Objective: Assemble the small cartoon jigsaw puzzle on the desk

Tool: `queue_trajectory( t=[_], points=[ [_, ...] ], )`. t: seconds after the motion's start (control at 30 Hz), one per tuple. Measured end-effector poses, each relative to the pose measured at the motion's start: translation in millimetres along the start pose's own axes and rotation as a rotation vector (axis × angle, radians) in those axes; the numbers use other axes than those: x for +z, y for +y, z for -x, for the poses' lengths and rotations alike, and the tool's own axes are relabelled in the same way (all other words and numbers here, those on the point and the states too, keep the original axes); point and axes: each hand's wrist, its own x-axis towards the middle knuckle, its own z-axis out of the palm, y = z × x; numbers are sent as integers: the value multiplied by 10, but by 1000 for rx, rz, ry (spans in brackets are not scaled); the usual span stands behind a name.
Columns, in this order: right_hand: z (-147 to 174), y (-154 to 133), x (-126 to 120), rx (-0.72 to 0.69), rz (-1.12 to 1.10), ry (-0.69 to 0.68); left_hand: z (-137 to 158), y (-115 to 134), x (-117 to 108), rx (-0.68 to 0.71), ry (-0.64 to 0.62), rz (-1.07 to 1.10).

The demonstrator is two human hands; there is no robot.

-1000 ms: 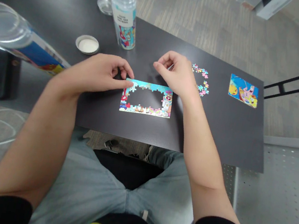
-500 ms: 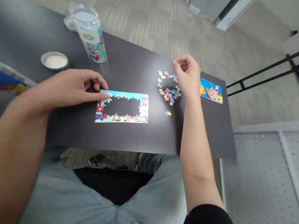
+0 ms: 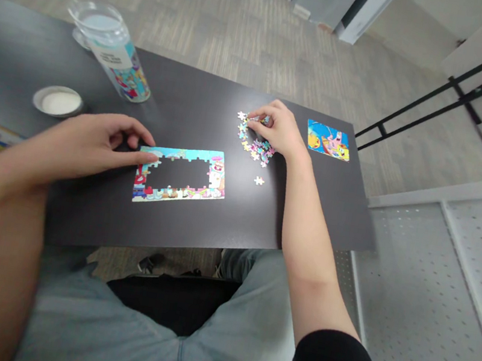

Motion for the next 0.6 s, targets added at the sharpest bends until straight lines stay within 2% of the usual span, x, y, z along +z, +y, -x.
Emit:
queue_trajectory(
  t=[0.27, 0.6],
  points=[
    [-39, 271, 98, -52, -33, 37, -10, -7, 16, -33, -5, 31],
    [-36, 311, 158, -26, -140, 69, -2, 44, 18, -94, 14, 6]
  ],
)
